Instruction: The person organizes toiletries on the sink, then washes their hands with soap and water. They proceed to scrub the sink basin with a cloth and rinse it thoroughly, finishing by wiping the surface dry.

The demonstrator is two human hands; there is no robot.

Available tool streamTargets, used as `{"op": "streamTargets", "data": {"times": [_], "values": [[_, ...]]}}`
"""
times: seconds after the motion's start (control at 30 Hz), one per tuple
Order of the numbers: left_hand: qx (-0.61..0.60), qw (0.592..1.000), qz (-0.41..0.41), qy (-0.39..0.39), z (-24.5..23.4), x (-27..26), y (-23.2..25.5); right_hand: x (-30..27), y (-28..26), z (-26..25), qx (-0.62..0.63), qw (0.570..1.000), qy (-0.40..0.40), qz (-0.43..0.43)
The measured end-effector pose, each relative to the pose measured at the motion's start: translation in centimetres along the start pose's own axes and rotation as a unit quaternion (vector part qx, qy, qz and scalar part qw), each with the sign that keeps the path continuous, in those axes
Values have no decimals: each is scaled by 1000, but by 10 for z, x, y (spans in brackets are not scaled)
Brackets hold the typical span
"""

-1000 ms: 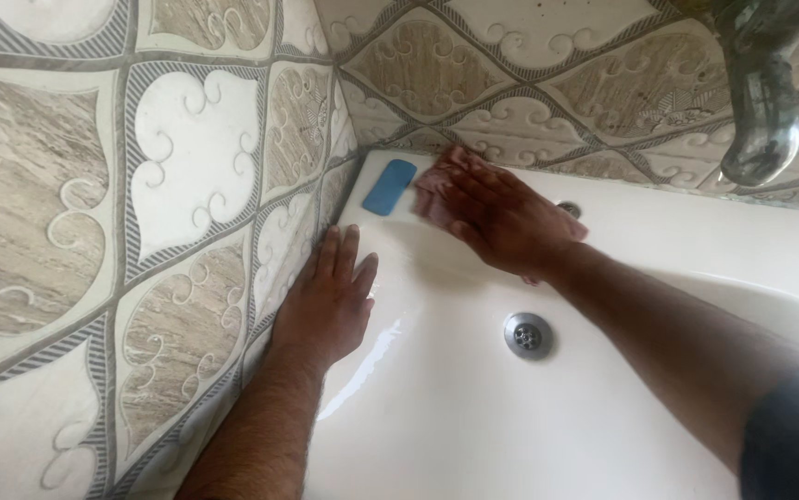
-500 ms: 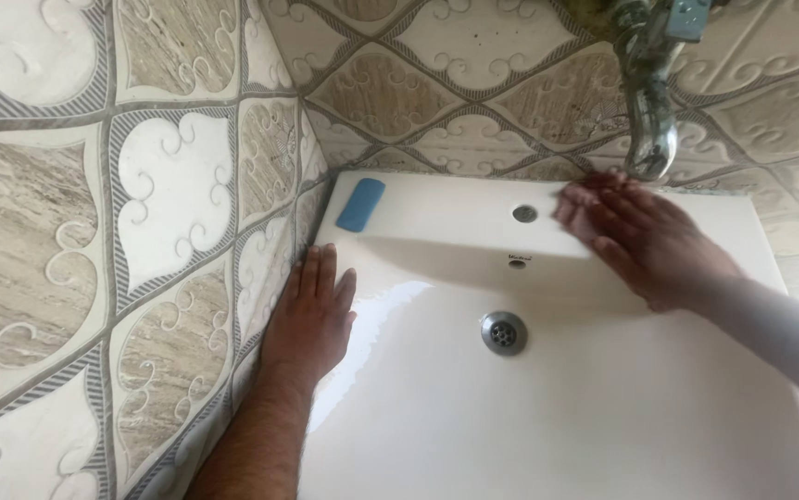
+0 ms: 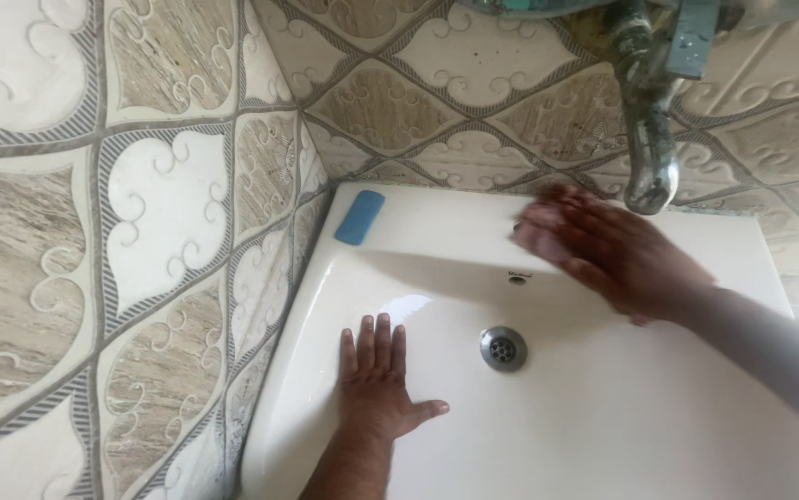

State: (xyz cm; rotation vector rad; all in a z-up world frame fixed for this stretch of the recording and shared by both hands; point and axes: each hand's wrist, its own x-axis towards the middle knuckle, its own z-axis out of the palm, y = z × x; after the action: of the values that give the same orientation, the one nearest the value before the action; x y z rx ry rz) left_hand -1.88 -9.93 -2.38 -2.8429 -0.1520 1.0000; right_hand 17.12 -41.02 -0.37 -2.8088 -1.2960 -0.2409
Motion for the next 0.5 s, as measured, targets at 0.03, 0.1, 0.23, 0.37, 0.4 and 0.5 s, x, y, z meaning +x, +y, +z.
{"op": "streamTargets", "data": {"times": [0.03, 0.1, 0.23, 0.37, 0.4, 0.5], "values": [[6, 1000, 0, -13, -1, 0, -1, -20, 12, -6, -30, 1000, 3, 2], [16, 999, -3, -37, -5, 4, 0, -35, 23, -7, -47, 999, 9, -2], [20, 998, -7, -55, -5, 8, 2, -9, 12, 4, -43, 999, 2, -32], [26, 998, -9, -58, -8, 9, 2, 72, -39, 33, -17, 997, 37, -67], [26, 998, -9, -56, -8, 10, 3, 92, -52, 38, -5, 997, 32, -65], [16, 999, -11, -44, 1, 9, 1, 128, -88, 45, 7, 999, 10, -52]]}}
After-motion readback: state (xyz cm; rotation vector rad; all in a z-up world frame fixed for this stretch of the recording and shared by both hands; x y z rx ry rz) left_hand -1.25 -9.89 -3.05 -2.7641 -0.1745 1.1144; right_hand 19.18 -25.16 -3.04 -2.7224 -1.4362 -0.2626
